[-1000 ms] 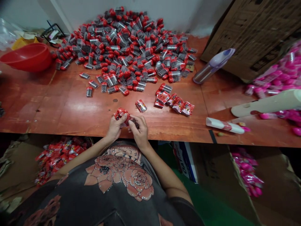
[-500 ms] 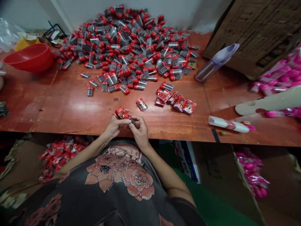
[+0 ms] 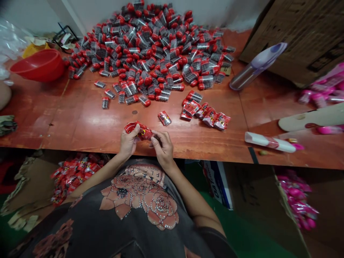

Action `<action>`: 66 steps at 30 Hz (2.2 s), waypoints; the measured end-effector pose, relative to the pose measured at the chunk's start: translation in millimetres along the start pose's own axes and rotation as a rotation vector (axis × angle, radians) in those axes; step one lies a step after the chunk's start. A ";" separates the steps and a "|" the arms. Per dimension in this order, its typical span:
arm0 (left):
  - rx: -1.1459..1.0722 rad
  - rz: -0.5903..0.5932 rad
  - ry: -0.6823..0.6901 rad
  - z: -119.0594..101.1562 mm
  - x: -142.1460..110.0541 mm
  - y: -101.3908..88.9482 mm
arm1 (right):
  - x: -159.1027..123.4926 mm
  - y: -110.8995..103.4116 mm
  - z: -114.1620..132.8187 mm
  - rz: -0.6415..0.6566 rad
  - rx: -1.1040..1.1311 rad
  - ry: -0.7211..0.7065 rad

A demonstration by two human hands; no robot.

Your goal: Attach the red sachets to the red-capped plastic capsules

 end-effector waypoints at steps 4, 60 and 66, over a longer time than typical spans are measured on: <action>-0.013 -0.008 0.036 4.1 -3.0 -0.3 | -1.7 0.9 4.4 0.006 -0.026 -0.018; -0.015 0.038 -0.003 5.1 -17.8 5.0 | -6.9 3.7 16.7 0.000 -0.276 -0.184; -0.004 0.059 -0.012 6.5 -20.5 4.6 | -8.5 3.2 17.5 -0.014 -0.260 -0.213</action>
Point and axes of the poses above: each hand's wrist, its own x-axis towards the middle knuckle, its own y-axis out of the palm, z = x × y, the point moved 4 cm from there along x, towards the middle knuckle, and after that the axes turned 12 degrees about y, right-handed, at the moved point
